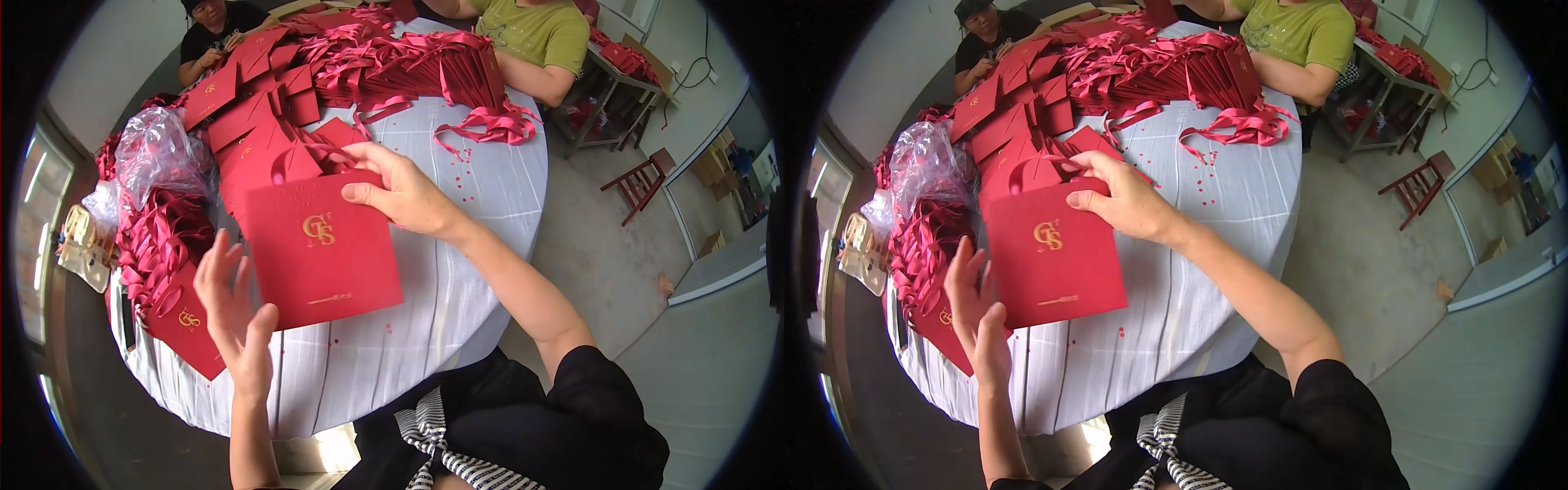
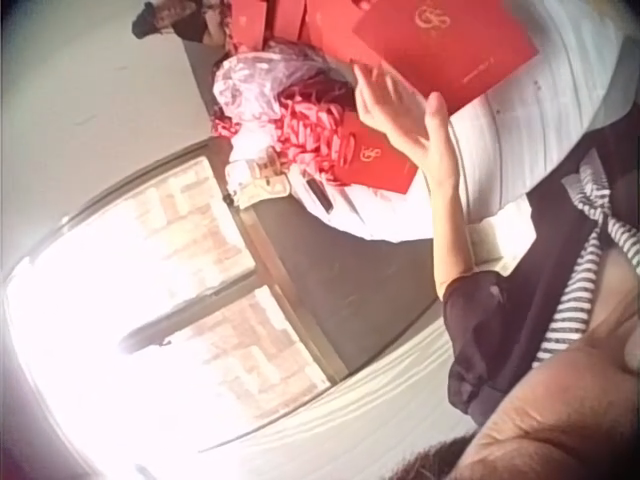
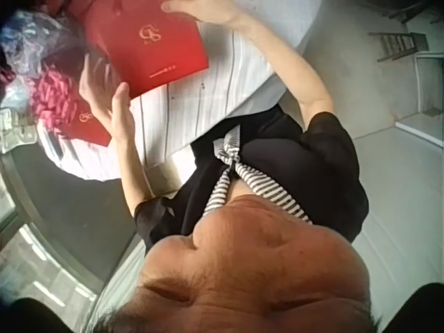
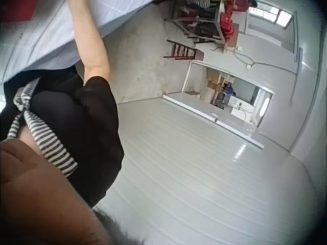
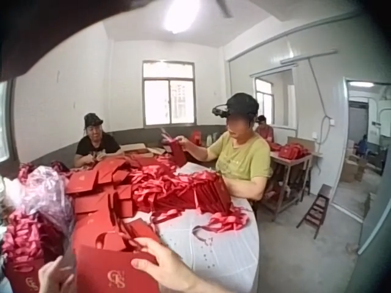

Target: The person attaches ribbon handles to paper gift bags by threading the ribbon ends through the bag slits by hand.

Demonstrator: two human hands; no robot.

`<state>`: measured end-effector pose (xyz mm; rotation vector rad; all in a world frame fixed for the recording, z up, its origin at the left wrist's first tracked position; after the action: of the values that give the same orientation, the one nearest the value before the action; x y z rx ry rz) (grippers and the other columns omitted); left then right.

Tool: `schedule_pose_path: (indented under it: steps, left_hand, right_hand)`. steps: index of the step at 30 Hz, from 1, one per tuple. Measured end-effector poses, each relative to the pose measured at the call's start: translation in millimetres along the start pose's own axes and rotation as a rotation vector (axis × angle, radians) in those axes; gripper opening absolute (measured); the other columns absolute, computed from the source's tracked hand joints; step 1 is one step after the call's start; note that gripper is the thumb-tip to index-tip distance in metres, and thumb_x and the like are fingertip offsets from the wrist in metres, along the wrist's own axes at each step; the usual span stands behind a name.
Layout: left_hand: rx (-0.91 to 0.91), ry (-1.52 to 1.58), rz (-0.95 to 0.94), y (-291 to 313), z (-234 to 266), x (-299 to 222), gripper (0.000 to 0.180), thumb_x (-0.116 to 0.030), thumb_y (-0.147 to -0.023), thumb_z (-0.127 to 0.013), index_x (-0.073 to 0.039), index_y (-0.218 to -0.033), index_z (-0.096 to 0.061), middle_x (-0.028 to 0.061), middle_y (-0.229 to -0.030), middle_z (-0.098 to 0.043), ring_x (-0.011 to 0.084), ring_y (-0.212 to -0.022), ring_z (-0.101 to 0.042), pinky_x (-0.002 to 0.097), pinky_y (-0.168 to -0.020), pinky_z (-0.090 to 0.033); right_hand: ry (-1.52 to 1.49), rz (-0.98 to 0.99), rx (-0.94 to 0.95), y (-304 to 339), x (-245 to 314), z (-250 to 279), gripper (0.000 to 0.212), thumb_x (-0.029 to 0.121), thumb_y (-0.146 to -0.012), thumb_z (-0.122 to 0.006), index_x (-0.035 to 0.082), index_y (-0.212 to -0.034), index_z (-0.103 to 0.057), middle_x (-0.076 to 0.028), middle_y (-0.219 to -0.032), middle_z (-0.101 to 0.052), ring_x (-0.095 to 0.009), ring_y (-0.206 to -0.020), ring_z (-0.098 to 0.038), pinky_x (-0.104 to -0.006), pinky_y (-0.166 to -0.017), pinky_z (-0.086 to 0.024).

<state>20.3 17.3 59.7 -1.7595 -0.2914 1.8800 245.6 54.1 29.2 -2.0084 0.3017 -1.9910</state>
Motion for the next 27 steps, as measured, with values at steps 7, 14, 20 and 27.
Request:
schedule_pose_path:
  steps: [7,14,20,27]
  left_hand:
    - [0.108,-0.855,-0.544,-17.3,-28.9,-37.2,0.039,0.006,-0.076,-0.058,-0.005,-0.113,-0.060,0.0106,-0.105,-0.058,0.0290,-0.098,-0.049,0.0374,-0.088,-0.039]
    - [0.110,-0.823,-0.551,-24.8,-36.0,-33.8,0.031,0.002,-0.074,-0.064,-0.005,-0.104,-0.063,0.0100,-0.095,-0.055,0.0264,-0.086,-0.051,0.0366,-0.079,-0.040]
    - [0.089,-0.816,-0.590,-12.2,-42.2,-42.0,0.031,0.003,-0.069,-0.068,-0.003,-0.099,-0.063,0.0100,-0.092,-0.053,0.0271,-0.085,-0.052,0.0371,-0.075,-0.041]
    - [0.126,-0.877,-0.614,-6.7,-43.6,-51.7,0.027,0.004,-0.069,-0.067,0.001,-0.096,-0.061,0.0120,-0.093,-0.054,0.0291,-0.086,-0.052,0.0385,-0.074,-0.042]
  right_hand:
    - [0.380,0.302,0.103,13.8,48.0,-18.1,0.046,0.005,-0.084,-0.060,0.003,-0.127,-0.046,-0.011,-0.125,-0.052,-0.022,-0.114,-0.051,-0.0345,-0.099,-0.039]
    - [0.410,0.313,0.093,23.1,60.4,-20.1,0.038,0.003,-0.086,-0.058,0.003,-0.123,-0.050,-0.010,-0.110,-0.060,-0.017,-0.097,-0.060,-0.0272,-0.084,-0.048]
    - [0.511,0.249,0.073,0.9,80.2,-7.9,0.020,0.010,-0.086,-0.061,0.002,-0.104,-0.062,-0.007,-0.087,-0.064,-0.013,-0.081,-0.061,-0.0259,-0.072,-0.048]
    - [0.770,0.513,0.230,3.2,108.1,-52.3,0.037,0.021,-0.076,-0.072,0.001,-0.103,-0.059,-0.007,-0.081,-0.062,-0.017,-0.076,-0.060,-0.0290,-0.068,-0.048]
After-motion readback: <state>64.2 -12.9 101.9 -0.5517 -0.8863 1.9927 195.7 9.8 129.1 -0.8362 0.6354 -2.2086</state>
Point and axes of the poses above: each hand's wrist, its own y-axis away from the middle knuckle, its own z-axis out of the back of the hand, x = y × z, the point moved 7 cm from there along -y, towards the middle knuckle
